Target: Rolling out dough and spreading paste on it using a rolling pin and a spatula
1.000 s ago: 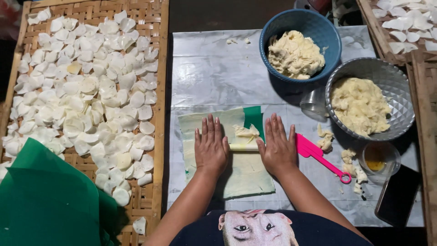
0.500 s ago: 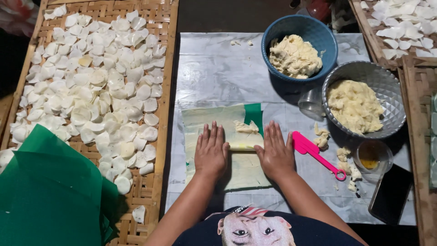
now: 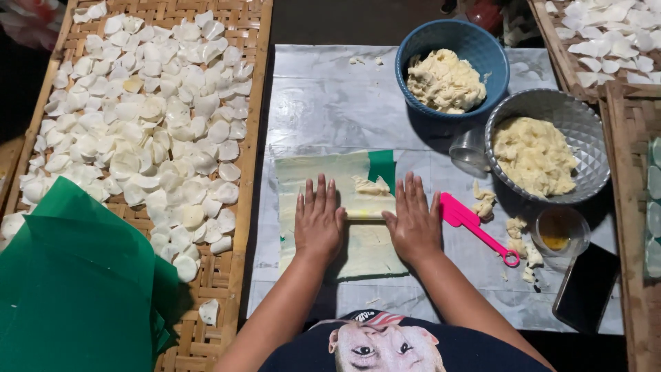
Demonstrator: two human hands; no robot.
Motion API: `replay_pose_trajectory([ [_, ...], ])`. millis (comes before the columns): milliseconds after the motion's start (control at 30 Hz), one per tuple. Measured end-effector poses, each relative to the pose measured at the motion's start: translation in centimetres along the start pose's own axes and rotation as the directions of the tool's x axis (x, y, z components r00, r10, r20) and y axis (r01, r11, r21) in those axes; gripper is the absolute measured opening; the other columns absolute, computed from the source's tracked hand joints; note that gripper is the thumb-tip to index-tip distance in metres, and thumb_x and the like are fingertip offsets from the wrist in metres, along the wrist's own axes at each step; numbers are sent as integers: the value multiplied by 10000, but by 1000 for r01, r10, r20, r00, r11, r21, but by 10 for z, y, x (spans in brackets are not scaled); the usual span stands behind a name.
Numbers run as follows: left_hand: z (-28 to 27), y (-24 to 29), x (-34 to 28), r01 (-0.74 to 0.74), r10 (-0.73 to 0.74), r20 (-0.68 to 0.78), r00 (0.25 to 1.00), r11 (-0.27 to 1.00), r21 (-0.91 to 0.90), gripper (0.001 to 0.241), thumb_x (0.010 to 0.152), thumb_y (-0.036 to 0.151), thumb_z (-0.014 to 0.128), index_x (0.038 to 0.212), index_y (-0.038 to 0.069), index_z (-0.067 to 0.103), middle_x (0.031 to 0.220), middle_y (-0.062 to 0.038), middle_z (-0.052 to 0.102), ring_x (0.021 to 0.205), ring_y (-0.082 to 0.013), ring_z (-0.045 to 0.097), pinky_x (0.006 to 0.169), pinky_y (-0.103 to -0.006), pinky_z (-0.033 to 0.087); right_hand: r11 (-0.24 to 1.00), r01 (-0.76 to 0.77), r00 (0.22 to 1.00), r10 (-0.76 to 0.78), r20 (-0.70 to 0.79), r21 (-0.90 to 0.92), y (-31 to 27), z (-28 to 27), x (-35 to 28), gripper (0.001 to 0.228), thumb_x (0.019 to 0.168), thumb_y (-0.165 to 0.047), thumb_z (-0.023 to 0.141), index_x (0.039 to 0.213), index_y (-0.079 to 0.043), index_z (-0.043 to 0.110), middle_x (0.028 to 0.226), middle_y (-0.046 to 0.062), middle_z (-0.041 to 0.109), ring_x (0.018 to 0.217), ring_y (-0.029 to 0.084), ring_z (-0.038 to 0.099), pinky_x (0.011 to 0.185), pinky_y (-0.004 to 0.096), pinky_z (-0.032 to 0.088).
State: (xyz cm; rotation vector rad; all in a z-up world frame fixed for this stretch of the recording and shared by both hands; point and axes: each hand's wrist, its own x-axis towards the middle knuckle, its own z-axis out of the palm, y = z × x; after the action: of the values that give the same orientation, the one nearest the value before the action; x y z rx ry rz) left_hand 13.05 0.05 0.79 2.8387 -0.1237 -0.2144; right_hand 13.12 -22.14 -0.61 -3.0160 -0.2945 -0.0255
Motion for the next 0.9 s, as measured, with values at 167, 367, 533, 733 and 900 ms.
replay_pose_trajectory([
  [167,19,-11,-47,-73,72,-40,997,996,-44,629,1073,382,341,1649,178,194,1731,-78,102,1581,-336,34,1251,-503,60,995,89,996,-89,-6,39,-1,-3,-55,706,1053,-423,370,1635,-66,190,1712,179,165,1579,329,148,1217,642,116],
  [367,1,-16,-66,-255,205,-400,893,964,-77,430,876,76,578,1302,116,612,1431,-77,590,1380,-288,490,1163,-476,341,975,214,951,-195,-239,58,-18,-33,-69,433,870,-178,657,1294,-106,615,1232,29,597,1177,210,534,1125,464,308],
  [533,-9,-8,-72,-125,105,-419,902,992,-22,553,916,121,622,1452,159,492,1606,-124,377,1517,-329,321,1246,-485,271,939,230,972,-208,-108,258,-19,-39,-65,290,829,-156,698,1104,-126,610,1030,52,587,948,254,575,889,398,444],
  [733,-28,35,-62,-157,-171,-301,938,564,-811,787,992,277,580,1574,-54,167,1462,-279,429,1371,-361,436,1140,-481,379,499,-75,992,128,12,863,-49,-29,-65,236,924,-155,666,1104,-46,559,945,68,621,829,172,601,765,331,509],
  [900,-31,41,-38,-112,-39,-152,988,505,-856,484,955,79,545,1434,61,479,990,-112,664,767,-180,617,693,-329,537,735,-14,984,-111,140,678,-55,-73,-56,127,886,-193,645,909,-94,721,883,11,725,714,214,661,676,349,523],
])
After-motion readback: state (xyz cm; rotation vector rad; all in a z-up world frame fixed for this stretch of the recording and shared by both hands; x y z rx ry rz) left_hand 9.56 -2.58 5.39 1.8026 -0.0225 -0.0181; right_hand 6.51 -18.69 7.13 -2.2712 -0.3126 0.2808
